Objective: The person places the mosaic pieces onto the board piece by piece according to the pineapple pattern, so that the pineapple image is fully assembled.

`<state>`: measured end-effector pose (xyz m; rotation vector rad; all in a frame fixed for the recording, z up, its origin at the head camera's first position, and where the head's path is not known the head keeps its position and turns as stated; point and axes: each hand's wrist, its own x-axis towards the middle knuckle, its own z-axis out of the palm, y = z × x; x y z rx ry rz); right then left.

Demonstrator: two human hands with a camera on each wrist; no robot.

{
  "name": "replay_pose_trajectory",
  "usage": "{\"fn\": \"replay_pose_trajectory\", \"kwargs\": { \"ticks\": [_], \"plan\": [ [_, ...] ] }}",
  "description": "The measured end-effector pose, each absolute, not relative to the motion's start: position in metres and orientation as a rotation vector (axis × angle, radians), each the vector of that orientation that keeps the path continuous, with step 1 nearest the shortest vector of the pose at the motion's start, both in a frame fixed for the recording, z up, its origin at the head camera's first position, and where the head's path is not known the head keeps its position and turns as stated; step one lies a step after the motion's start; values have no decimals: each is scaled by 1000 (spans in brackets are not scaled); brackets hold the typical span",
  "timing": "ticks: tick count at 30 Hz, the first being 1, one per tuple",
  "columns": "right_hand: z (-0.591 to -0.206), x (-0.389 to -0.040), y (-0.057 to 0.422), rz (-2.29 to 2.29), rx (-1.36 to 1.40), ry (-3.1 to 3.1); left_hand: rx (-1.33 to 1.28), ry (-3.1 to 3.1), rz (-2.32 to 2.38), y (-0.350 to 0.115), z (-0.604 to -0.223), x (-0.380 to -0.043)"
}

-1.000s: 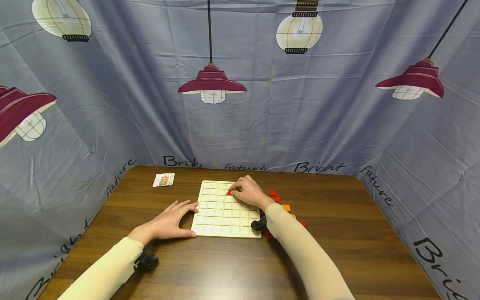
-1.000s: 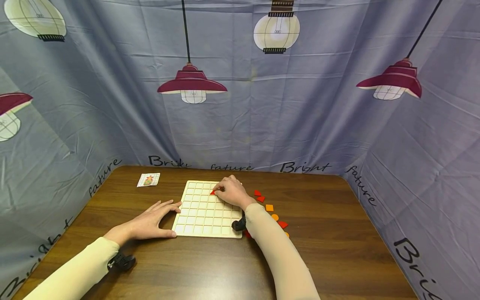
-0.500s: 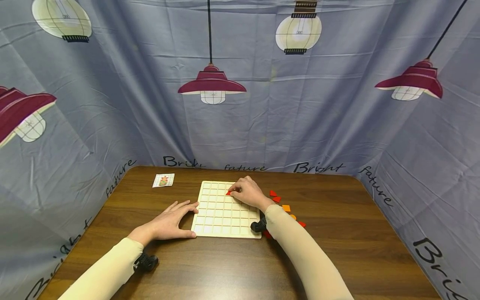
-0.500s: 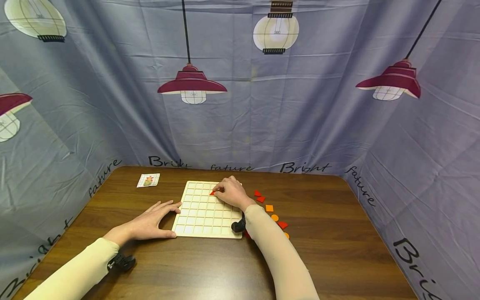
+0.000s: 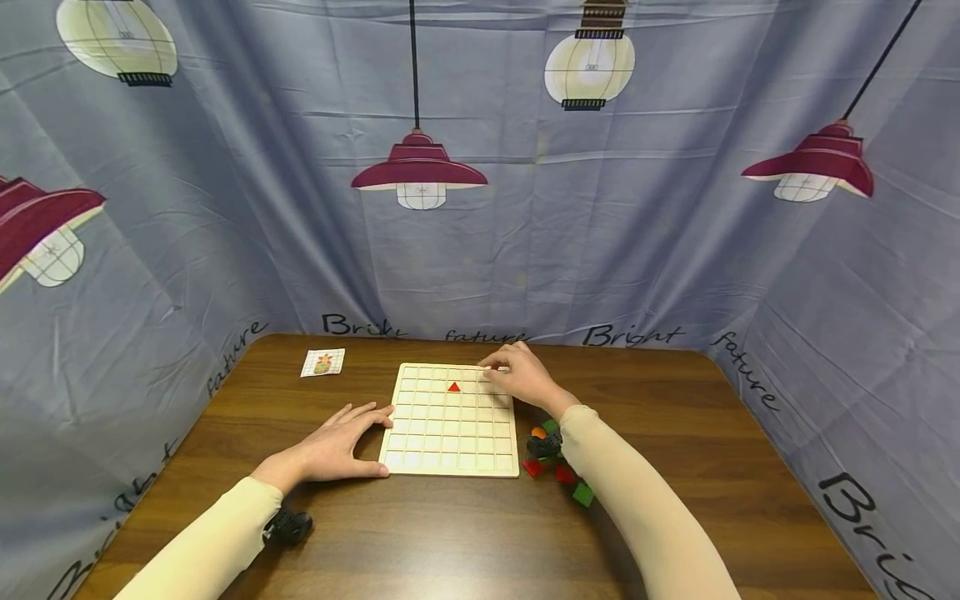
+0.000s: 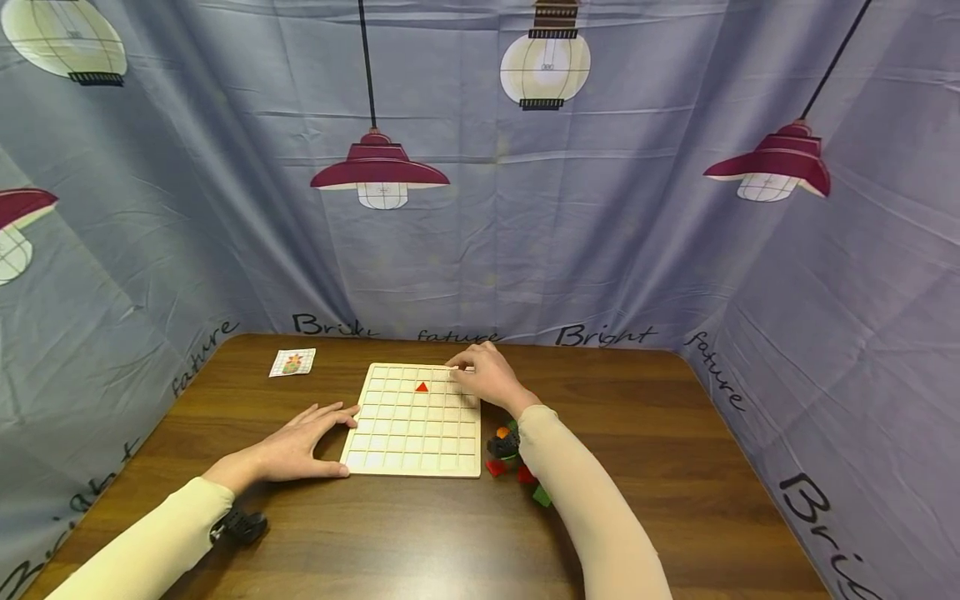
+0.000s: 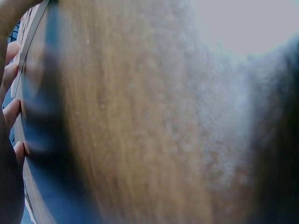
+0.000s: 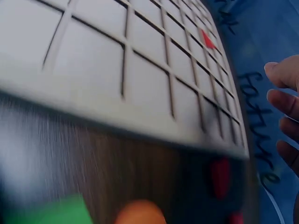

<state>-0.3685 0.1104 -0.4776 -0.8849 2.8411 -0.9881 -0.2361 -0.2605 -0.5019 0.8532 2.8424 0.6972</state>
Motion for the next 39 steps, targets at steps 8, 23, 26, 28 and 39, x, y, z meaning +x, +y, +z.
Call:
{"fn": "replay_pose_trajectory", "kwargs": {
  "ticks": [8,23,26,28,39],
  "plan": [
    [-462,-359,170,-1026,-795,2904,883,2845,723,-260,-501,-236],
    [-485,-326,260,-915,-696,2886,911,2861,728,-262,-504,-235],
    [-493,-323,267,-921,-685,2876,904,2859,740,-262,-505,-235],
    [-497,-322,269,-923,-690,2872,903,2860,747,-263,-505,-234],
    [-507,-320,271,-935,-687,2877,913,2862,751,-262,-504,-234]
  ]
}}
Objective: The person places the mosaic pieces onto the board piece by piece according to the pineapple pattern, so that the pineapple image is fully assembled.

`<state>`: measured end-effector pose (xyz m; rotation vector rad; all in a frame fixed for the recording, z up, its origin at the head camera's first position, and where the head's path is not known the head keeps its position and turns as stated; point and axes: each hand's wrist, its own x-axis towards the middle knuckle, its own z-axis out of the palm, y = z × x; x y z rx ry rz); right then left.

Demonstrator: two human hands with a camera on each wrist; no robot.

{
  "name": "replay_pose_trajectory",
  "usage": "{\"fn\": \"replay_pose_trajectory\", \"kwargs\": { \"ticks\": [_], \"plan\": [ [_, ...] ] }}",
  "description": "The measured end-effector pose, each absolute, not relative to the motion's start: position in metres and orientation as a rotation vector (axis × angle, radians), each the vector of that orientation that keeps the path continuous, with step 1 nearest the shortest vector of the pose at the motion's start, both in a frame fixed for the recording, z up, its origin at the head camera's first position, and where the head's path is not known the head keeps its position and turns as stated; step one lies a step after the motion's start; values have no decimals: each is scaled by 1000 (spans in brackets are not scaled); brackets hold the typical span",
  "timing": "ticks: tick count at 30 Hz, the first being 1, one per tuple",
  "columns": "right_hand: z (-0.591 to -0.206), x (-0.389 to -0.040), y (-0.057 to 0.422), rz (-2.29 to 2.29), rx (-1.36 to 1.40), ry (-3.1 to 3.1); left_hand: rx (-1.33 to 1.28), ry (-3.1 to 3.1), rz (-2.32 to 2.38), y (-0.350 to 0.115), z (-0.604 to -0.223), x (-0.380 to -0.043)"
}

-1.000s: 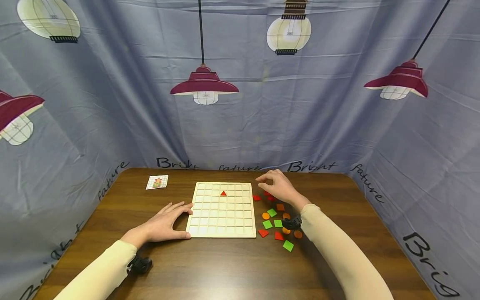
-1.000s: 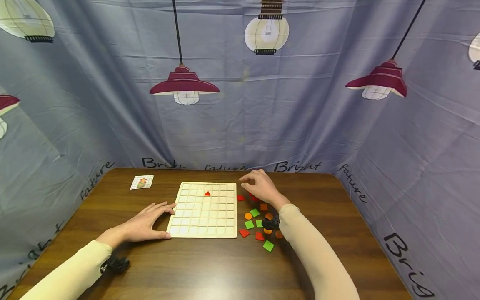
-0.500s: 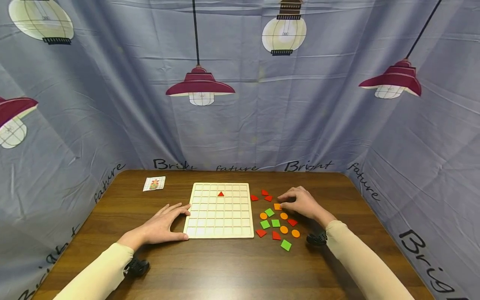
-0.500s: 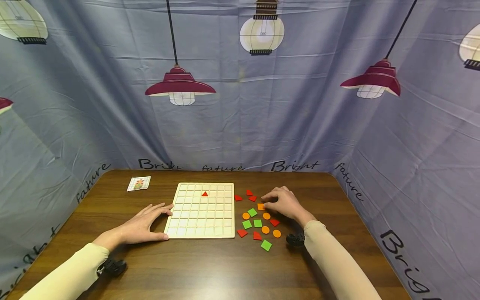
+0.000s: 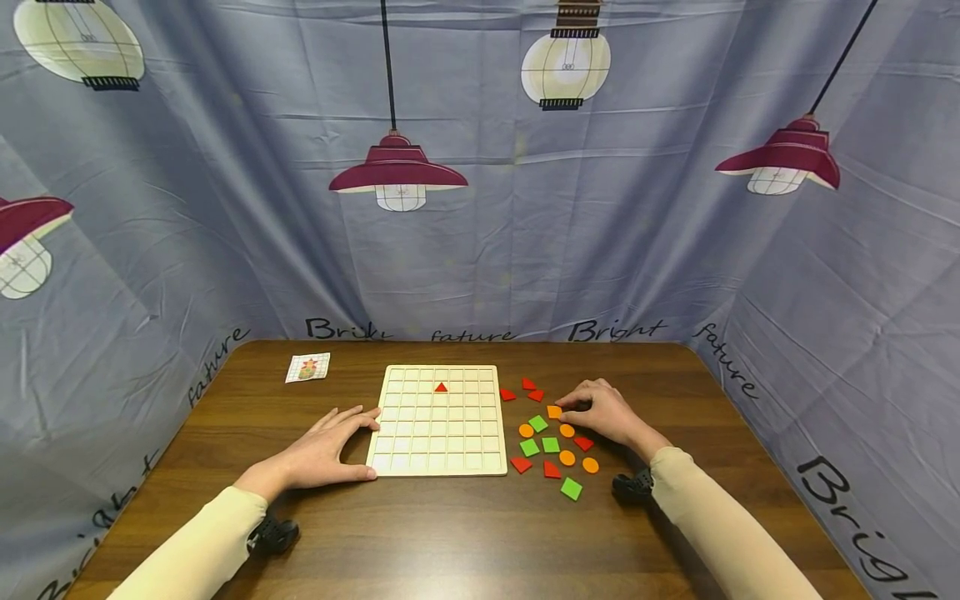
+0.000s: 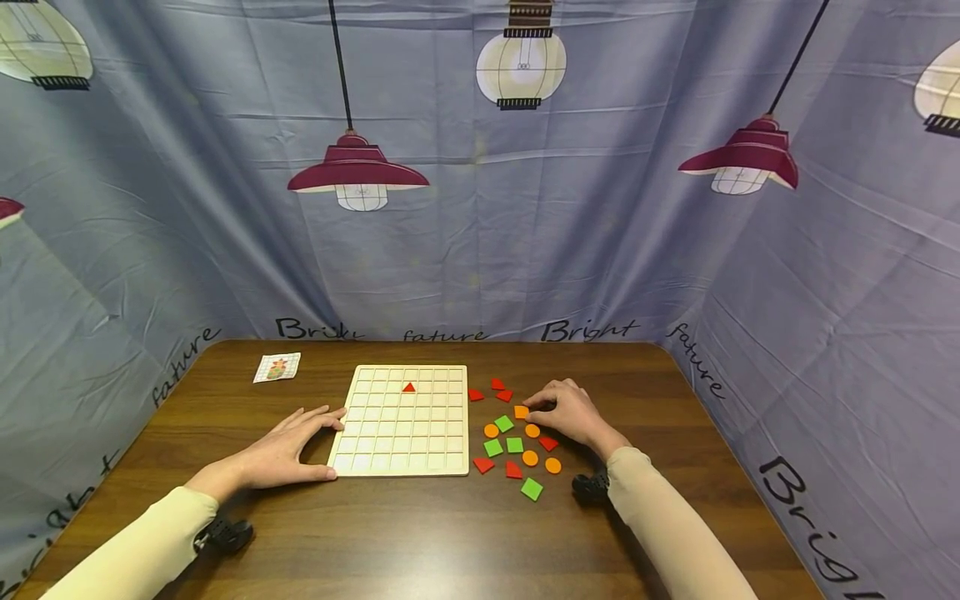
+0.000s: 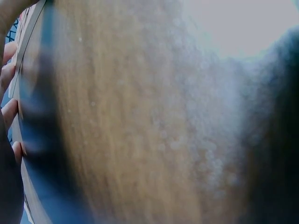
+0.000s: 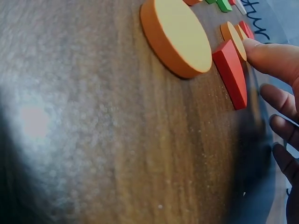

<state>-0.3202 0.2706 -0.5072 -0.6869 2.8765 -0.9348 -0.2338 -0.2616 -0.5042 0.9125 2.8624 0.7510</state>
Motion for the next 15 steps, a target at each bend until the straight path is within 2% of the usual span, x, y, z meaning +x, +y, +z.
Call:
{"fn": "replay_pose_trajectory", "kwargs": {
  "ticks": [15],
  "plan": [
    [-509,-320,269,-938,-683,2894,943,2874,762,-261,-505,-233]
  ]
}}
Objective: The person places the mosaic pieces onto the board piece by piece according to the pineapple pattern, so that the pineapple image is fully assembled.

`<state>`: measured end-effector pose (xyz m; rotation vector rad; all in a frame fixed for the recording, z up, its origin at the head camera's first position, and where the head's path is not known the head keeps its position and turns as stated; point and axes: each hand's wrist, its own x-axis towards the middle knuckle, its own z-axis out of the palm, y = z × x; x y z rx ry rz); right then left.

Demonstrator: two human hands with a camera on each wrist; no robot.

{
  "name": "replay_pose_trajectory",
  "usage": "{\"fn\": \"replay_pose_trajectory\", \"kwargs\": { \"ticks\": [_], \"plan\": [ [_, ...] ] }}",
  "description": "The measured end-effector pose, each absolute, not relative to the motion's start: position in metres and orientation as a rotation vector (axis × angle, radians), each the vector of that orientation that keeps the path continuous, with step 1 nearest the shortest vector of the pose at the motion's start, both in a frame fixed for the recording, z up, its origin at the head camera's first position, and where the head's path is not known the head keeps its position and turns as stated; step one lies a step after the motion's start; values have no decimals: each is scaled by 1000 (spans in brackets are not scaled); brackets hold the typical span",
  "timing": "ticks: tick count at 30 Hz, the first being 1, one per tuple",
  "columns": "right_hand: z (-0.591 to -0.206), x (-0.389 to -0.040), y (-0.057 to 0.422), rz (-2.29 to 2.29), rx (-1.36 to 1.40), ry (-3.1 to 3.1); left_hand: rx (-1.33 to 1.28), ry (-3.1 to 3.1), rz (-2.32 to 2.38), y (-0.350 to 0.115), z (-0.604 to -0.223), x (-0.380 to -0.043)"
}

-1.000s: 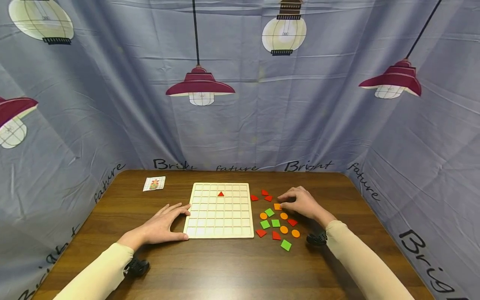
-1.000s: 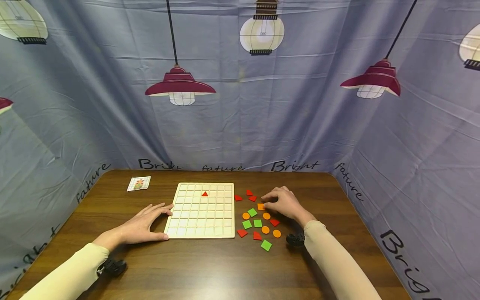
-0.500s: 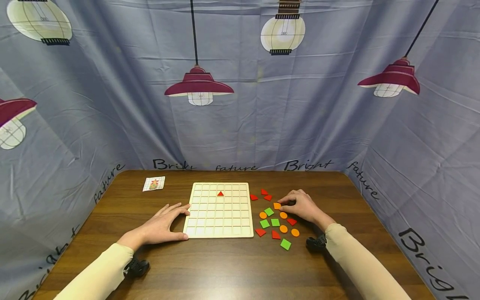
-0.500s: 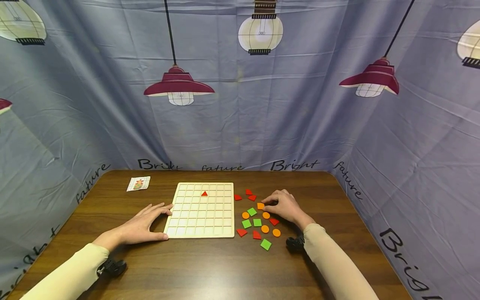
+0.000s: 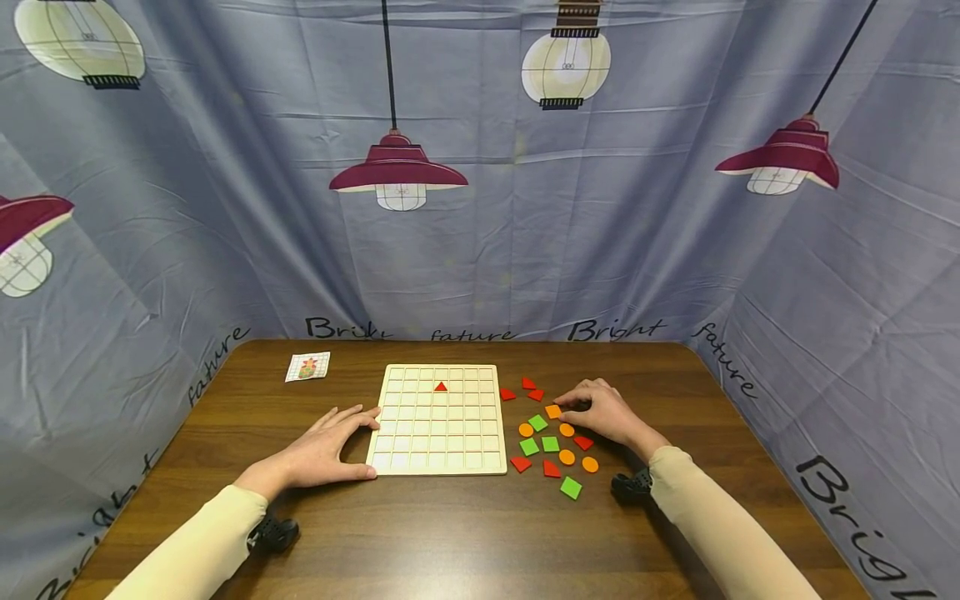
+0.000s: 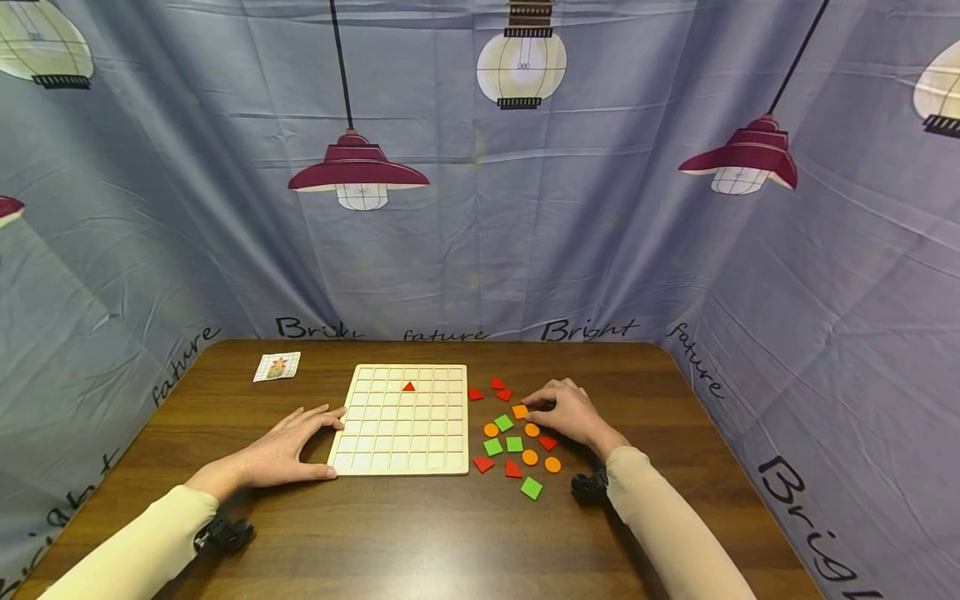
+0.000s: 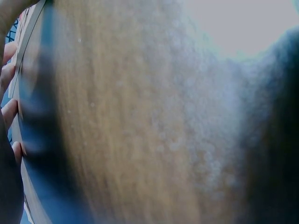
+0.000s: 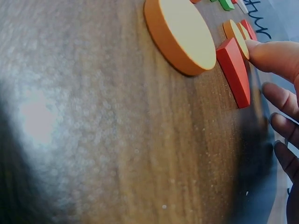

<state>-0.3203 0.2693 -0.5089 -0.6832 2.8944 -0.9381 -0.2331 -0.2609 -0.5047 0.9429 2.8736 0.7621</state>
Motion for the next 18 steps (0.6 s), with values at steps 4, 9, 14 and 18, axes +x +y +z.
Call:
{"fn": "replay_pose_trajectory", "kwargs": {
  "ticks": [4,9,14,18],
  "plan": [
    [-507,-319,268,-940,-695,2884,959,2882,766,-260,-504,-233],
    [-507,-320,268,-919,-721,2885,951,2882,770,-260,-504,-233],
    [-508,-321,268,-901,-743,2899,947,2881,761,-260,-504,-233],
    [-508,-321,268,-897,-785,2914,949,2880,755,-260,-505,-233]
  ]
}}
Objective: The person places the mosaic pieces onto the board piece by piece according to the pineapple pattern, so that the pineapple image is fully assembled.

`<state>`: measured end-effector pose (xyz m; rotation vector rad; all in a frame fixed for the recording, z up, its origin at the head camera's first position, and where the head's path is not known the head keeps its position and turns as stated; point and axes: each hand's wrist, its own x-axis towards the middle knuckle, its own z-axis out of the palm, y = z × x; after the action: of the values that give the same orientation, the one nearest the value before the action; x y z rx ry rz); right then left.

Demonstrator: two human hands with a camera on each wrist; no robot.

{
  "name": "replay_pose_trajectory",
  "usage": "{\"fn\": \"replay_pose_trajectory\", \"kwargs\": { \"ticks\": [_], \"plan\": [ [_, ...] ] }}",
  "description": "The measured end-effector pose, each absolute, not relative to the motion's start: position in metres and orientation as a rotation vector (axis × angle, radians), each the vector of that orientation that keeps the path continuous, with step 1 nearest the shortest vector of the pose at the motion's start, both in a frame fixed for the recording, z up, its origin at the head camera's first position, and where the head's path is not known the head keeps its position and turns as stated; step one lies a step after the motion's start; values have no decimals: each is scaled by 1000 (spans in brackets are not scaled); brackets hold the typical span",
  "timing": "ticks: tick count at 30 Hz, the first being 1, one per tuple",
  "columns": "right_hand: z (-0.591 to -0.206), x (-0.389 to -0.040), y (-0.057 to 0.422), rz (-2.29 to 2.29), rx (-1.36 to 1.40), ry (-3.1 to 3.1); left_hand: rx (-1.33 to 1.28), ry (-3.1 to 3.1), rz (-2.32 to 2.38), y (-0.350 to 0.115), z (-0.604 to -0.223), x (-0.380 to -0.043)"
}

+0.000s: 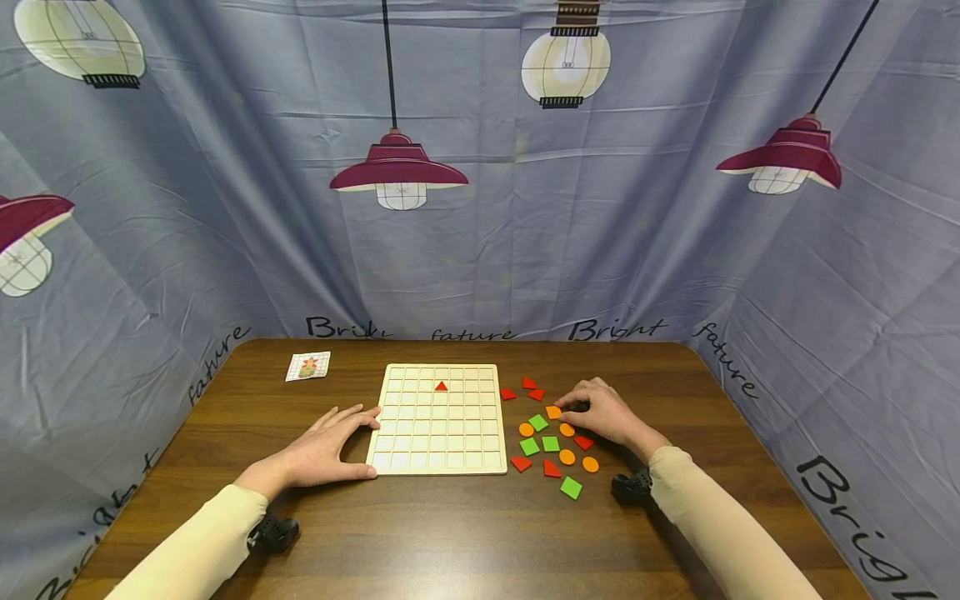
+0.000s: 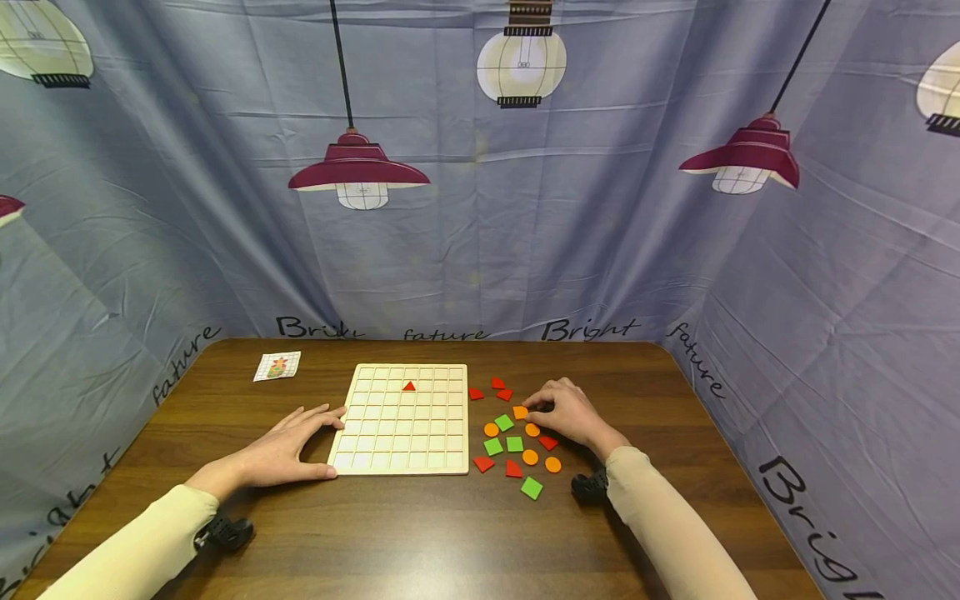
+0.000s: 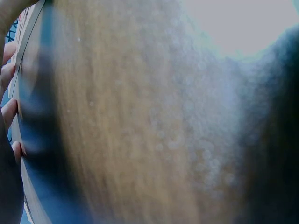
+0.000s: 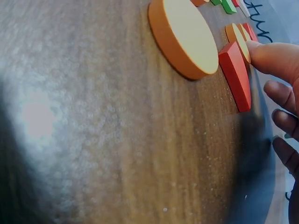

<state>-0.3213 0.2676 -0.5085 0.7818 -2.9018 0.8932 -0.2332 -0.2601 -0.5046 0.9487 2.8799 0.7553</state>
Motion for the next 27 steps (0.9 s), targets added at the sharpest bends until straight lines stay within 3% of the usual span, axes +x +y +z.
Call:
{"fn": "replay_pose_trajectory", "kwargs": {
  "ticks": [18,27],
  "plan": [
    [-508,-323,258,732,807,-2818,946,2885,755,-260,-506,-233],
    [-491,-332,226,754,793,-2812,926,2871,764,-262,-507,-233]
  ]
}}
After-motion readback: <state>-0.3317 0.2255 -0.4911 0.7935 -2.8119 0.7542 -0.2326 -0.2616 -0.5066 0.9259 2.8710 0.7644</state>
